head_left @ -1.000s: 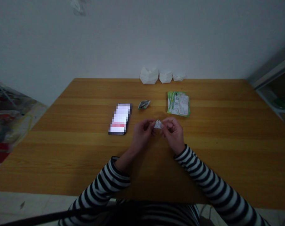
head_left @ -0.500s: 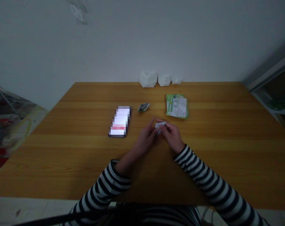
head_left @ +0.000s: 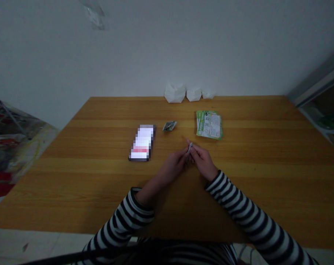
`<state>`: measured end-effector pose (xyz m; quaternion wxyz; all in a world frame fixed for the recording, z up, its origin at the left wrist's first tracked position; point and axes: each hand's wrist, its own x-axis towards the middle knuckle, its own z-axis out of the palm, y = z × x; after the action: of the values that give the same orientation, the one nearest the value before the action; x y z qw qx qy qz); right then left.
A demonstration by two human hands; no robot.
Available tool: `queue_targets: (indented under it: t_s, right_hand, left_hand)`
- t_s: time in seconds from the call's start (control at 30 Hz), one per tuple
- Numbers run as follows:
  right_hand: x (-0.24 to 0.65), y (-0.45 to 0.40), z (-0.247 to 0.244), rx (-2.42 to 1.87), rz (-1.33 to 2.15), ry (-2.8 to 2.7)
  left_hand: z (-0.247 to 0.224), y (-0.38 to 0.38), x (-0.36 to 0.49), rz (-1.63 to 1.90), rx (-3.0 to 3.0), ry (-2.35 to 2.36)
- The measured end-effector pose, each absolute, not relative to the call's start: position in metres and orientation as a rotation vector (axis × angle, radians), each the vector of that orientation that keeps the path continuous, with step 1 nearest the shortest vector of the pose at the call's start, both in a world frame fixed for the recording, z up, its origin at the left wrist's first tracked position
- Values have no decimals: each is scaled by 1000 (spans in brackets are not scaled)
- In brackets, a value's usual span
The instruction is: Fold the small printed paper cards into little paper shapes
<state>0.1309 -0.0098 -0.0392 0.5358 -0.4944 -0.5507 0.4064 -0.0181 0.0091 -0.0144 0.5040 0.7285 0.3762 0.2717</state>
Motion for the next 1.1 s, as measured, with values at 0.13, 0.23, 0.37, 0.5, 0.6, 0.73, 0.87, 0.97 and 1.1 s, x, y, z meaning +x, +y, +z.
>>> queue_targets:
  t_s: [0.13,0.23,0.37,0.5,0.6,0.73,0.87,0.97,1.1]
  right_hand:
    - [137,-12,-41,-1225,1088,-1388]
    - [140,-13,-38,-1233,1071,-1409]
    - [141,-15,-34,-1225,998,-1491]
    - [140,-15,-35,-1203,1037,-1457]
    - [140,-14,-37,-1194,1052,-1433]
    - [138,-13,-37,-1207,867,-1546]
    - [135,-13,-36,-1246,741,-1599]
    - [135,-13,-36,-1246,778,-1578]
    - [133,-14,-34,-1207,776,-1660]
  left_hand:
    - [-14,9,-20,601,1674,801]
    - [-14,8,-18,603,1627,768]
    - [-12,8,-17,618,1587,788]
    - [-9,8,-16,631,1593,779]
    - [-10,8,-16,640,1620,773]
    - [-12,9,-17,648,1736,878]
    - [-12,10,-18,657,1872,1101]
    - [-11,10,-19,643,1959,1102]
    - [-11,9,-21,604,2043,1201]
